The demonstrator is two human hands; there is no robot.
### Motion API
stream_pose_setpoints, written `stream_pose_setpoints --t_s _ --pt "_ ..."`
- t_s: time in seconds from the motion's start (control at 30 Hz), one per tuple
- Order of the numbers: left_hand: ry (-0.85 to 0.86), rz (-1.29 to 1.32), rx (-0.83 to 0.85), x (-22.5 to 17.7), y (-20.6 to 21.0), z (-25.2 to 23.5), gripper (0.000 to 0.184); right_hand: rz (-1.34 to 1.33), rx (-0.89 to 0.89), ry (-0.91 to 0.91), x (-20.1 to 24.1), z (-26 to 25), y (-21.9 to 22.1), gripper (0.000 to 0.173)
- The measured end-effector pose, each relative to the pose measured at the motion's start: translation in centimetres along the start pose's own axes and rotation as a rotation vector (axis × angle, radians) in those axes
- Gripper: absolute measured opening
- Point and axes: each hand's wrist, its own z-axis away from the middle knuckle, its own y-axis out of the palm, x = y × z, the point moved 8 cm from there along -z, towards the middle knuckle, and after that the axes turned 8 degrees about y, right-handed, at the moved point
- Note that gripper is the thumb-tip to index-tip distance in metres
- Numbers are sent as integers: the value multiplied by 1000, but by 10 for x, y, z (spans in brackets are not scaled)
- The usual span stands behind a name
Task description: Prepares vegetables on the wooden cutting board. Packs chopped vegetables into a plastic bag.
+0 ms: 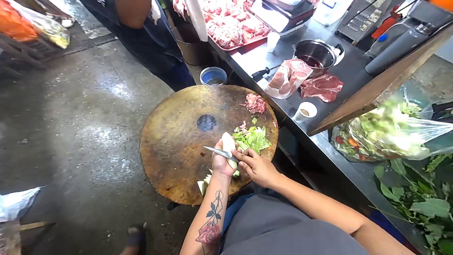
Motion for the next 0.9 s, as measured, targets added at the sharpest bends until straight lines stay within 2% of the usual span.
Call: stream_pose_setpoints --t_s 0.27,0.37,0.47,0.57,0.67,0.9 --pt "32 22 17 -5 2 -2 53 72 -49 8 2 -9 3 45" --pt "52 21 44 -10 8 4 56 -7 -71 -35 3 -8 0 45" --pt "89 21 118 -20 19 8 68 -142 -109 -125 8 -3 -5 44" --pt "149 32 195 -30 23 5 60 -177 -107 -159 12 1 -6 44" --pt "136 11 147 -30 23 5 53 -146 -104 -167 12 2 -6 43" --pt "91 -21 111 -14 23 15 54 -26 -160 -56 5 -6 -15 45"
